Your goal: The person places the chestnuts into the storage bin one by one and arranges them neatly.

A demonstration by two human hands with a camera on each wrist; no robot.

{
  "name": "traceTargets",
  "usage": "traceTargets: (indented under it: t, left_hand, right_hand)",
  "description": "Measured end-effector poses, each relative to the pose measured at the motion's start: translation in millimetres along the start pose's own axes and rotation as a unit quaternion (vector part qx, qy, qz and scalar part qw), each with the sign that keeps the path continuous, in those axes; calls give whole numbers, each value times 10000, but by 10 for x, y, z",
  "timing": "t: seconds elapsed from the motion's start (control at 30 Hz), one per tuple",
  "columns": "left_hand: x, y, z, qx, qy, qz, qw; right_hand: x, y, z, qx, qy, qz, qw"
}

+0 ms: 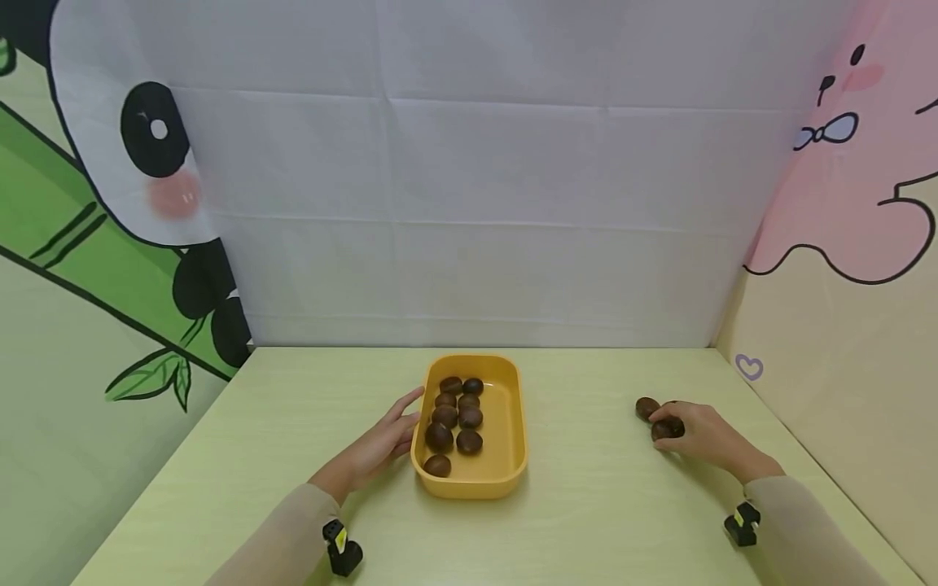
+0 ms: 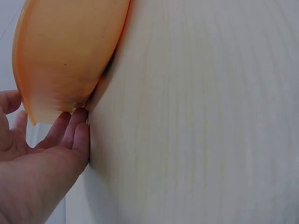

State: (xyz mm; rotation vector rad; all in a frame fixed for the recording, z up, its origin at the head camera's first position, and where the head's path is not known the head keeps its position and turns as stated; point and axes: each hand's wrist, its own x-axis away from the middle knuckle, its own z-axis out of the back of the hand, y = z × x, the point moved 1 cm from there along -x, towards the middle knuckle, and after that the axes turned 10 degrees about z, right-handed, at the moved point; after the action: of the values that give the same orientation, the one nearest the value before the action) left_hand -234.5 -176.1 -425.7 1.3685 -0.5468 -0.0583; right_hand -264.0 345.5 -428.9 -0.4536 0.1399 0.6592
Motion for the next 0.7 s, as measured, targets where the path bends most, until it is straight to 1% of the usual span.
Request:
traceTargets:
  t: [0.4, 0.57, 0.7]
  left_hand:
    - [1, 1, -8, -22, 24, 2, 10000]
    - [10, 4, -7, -8, 36, -7, 10000]
    - [13, 6, -8, -19, 27, -6, 10000]
  right_hand:
    - [-42, -89, 74, -129, 16, 10, 9999]
    - [-121, -195, 117, -237, 34, 216, 9995]
    - [-220, -332, 141, -486, -22, 415, 9979]
